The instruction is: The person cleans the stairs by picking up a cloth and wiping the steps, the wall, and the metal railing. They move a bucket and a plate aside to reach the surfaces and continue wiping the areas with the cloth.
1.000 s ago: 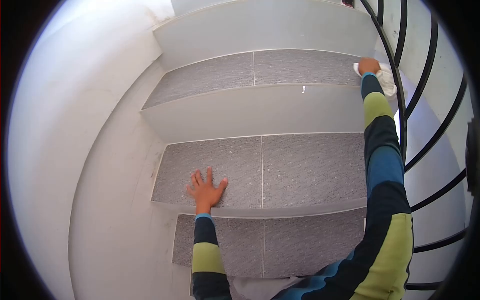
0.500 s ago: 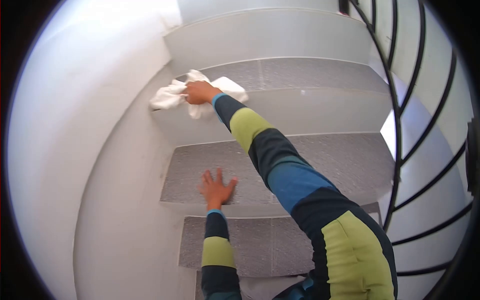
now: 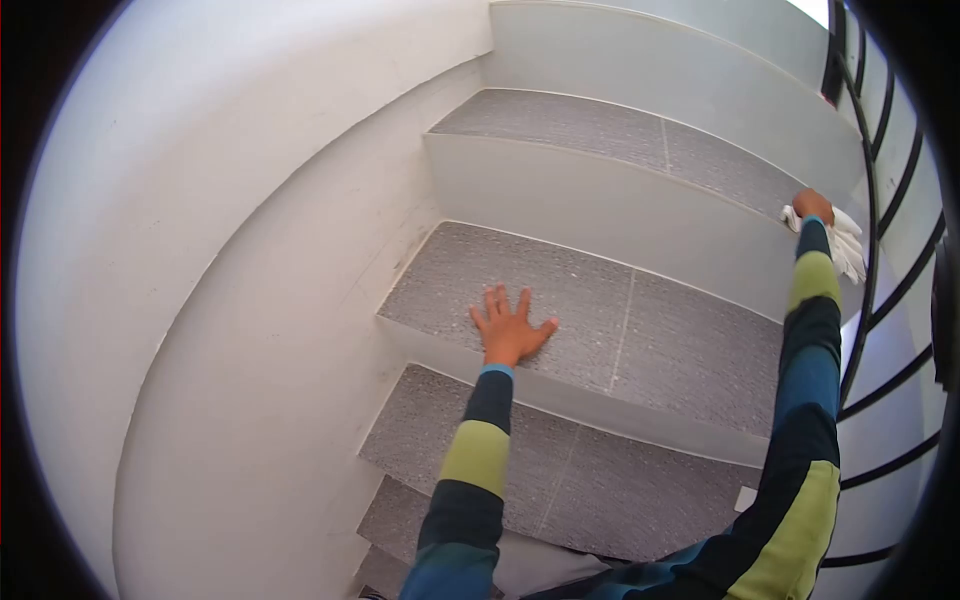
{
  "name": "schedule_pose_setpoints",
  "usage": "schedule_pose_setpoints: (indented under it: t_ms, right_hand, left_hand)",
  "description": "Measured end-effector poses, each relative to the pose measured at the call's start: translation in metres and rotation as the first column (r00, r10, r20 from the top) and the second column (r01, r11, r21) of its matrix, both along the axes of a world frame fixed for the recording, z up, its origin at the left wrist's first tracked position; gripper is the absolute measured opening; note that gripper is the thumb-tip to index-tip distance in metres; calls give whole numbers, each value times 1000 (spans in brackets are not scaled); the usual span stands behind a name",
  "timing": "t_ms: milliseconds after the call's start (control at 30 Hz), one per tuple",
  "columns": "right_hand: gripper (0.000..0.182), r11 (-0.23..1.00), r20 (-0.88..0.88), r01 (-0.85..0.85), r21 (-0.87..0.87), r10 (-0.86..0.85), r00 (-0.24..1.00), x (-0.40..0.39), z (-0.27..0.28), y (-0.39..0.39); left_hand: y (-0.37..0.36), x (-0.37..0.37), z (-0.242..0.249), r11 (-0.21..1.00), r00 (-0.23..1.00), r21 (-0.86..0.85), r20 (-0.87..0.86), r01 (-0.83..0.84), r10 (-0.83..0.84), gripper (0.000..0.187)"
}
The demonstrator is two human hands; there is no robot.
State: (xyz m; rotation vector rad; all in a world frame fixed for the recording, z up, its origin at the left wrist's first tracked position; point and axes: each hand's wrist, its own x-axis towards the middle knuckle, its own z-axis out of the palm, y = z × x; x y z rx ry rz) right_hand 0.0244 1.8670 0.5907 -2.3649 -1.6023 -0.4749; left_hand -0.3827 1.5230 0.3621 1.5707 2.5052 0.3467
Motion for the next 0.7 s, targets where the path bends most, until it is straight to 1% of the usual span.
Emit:
schedule_pose_setpoints:
  t_ms: [33,67,100,133,167,200,233,267,300,333,367,400,433,467,500,567,633,667,700]
  right_hand:
    - [37,997,24,-70,-27,71,997,-23,-6,34]
    - [37,992,37,-124,-5,124,992,-62,-6,45]
    - [35,959,13,-275,63,275,961,-103,-15,77]
    - [32,893,39,-442,86,440,897,-160,-19,85]
    - [25,821,61,-544,170,543,838,-228,-19,64]
    - [19,752,33,-641,151,645,764,-298,-19,47]
    - [17,605,123,-758,243,756,643,-357,-24,20]
    - [16,529,129,-836,150,827,547,-408,-17,-18]
    - [18,325,89,-944,59,940,330,-432,-3,-73]
    - [21,-83,222,-972,222,974,-32,-453,-17,-81]
    - [23,-218,-101,-968,123,968,-230,-449,-3,-108]
    - [26,-373,-426,-925,73,827,-367,-438,15,-130]
    - [26,-368,-427,-927,71,829,-362,-431,18,-122]
    - [28,-370,-214,-906,204,887,-410,-420,24,-108]
    - [31,-397,10,-857,329,909,-417,-409,31,-87]
    - [32,-184,180,-911,368,976,-124,-382,52,-22]
    - [33,103,-90,-961,258,993,83,-352,76,-6]
    - [33,93,-97,-962,257,993,70,-356,60,9]
    - [32,250,-29,-939,237,968,251,-370,28,29]
  left_hand:
    - [1,-1,1,1000,1000,0,-9,-16,16,85]
    - [0,0,3,1000,1000,4,-6,-6,6,85]
    - [-2,0,2,1000,1000,-1,5,4,-4,84]
    - [-3,0,3,1000,1000,-9,4,-4,4,84]
    - [-3,0,3,1000,1000,8,3,-2,2,84]
    - [-3,1,4,1000,1000,27,6,3,-3,84]
    - [-4,1,4,1000,1000,25,11,3,-3,84]
    - [-4,1,6,999,1000,37,9,-3,3,83]
    - [-3,1,3,999,1000,48,3,-7,7,82]
    - [-5,1,2,999,1000,47,-1,3,-3,82]
    - [-5,1,1,998,1000,59,3,6,-6,82]
    - [-3,0,1,997,1000,73,9,7,-7,81]
    - [-3,1,-1,997,1000,72,11,12,-13,81]
    - [-3,0,-2,996,1000,86,6,13,-13,81]
    - [-4,-1,-4,995,1000,100,0,8,-8,80]
    - [-4,-1,-4,995,1000,96,0,4,-4,80]
    - [-3,0,-2,996,1000,91,-3,-3,3,80]
    - [-3,0,-1,996,1000,91,6,2,-2,80]
    - [-5,0,-1,996,1000,86,18,5,-7,80]
